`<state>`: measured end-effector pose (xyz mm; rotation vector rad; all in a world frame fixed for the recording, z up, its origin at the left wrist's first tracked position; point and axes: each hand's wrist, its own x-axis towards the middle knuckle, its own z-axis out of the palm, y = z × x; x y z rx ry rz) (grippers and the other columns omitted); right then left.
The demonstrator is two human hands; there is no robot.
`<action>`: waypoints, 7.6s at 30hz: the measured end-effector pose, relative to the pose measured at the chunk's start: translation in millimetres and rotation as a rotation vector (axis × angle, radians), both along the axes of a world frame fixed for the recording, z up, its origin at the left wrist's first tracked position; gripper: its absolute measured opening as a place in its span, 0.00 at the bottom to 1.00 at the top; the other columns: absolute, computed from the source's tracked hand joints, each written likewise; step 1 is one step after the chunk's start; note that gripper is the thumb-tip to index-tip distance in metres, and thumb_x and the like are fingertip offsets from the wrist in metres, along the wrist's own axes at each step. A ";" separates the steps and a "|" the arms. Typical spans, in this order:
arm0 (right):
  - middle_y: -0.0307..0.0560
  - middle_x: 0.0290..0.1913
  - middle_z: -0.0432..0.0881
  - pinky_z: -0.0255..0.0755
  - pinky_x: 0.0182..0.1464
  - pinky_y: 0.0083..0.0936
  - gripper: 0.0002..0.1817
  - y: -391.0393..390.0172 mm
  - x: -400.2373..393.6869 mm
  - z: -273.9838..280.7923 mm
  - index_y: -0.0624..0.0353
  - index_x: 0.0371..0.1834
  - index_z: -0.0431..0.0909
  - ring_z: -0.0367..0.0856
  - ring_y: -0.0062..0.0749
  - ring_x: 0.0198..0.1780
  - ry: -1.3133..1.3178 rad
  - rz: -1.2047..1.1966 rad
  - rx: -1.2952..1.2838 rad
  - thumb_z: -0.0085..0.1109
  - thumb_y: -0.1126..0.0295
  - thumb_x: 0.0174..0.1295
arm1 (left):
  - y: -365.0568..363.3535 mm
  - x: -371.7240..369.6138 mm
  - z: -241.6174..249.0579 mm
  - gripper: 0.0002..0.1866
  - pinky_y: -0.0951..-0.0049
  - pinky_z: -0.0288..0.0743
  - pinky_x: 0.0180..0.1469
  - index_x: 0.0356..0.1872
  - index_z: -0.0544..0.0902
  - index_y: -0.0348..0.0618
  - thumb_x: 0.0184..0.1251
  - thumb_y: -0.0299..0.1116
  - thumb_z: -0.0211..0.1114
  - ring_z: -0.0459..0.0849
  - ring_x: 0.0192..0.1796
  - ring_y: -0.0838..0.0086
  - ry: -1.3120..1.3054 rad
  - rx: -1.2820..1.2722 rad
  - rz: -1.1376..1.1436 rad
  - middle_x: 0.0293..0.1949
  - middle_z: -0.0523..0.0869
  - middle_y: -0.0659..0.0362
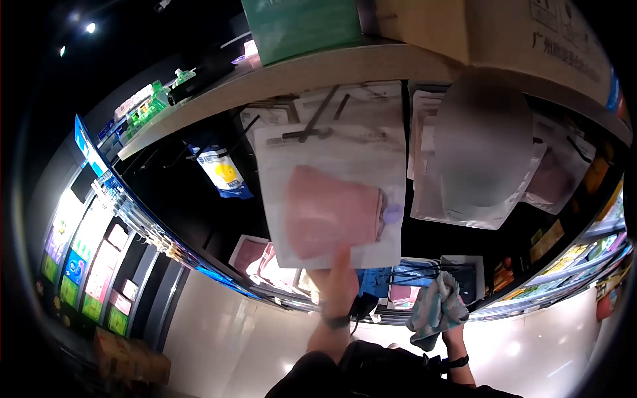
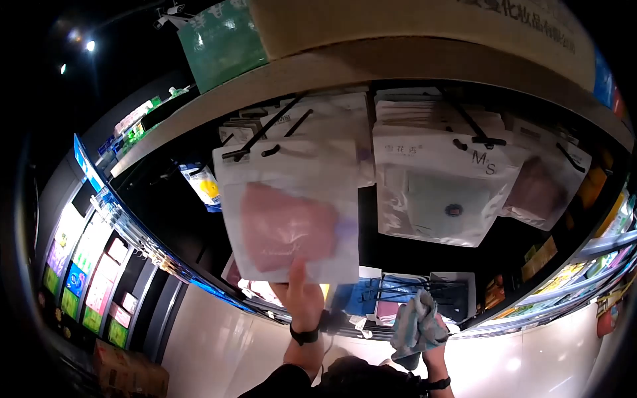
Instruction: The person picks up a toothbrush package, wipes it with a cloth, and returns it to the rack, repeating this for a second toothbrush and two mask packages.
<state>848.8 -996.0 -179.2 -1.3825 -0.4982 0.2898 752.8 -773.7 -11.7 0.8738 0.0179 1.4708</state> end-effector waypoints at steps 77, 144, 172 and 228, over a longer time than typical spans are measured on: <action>0.61 0.50 0.74 0.71 0.51 0.42 0.23 109.8 -104.7 54.3 0.63 0.49 0.73 0.76 0.58 0.47 -0.903 -0.504 -0.141 0.59 0.78 0.46 | 47.1 -135.6 -119.6 0.22 0.69 0.77 0.45 0.53 0.77 0.31 0.56 0.24 0.67 0.86 0.46 0.59 0.945 0.665 -0.494 0.47 0.84 0.44; 0.42 0.54 0.79 0.71 0.56 0.25 0.23 -1.2 1.3 53.0 0.60 0.60 0.73 0.78 0.26 0.52 0.094 0.283 0.142 0.64 0.68 0.61 | 30.0 -42.2 -34.2 0.30 0.67 0.76 0.53 0.61 0.66 0.37 0.57 0.20 0.68 0.79 0.53 0.68 0.122 0.150 -0.375 0.51 0.77 0.54; 0.45 0.56 0.79 0.71 0.58 0.27 0.30 -5.2 -23.3 43.3 0.62 0.63 0.71 0.78 0.29 0.55 0.075 0.105 0.146 0.69 0.68 0.57 | 47.7 12.3 14.7 0.29 0.75 0.73 0.52 0.62 0.65 0.38 0.59 0.22 0.65 0.77 0.51 0.75 0.132 -0.074 -0.329 0.51 0.76 0.57; 0.47 0.57 0.78 0.70 0.60 0.27 0.30 -137.3 38.3 26.6 0.63 0.64 0.70 0.78 0.30 0.56 0.087 0.135 0.170 0.67 0.70 0.58 | -92.4 85.4 -35.2 0.24 0.78 0.69 0.50 0.51 0.68 0.41 0.56 0.22 0.69 0.73 0.47 0.77 0.363 0.410 0.528 0.48 0.72 0.59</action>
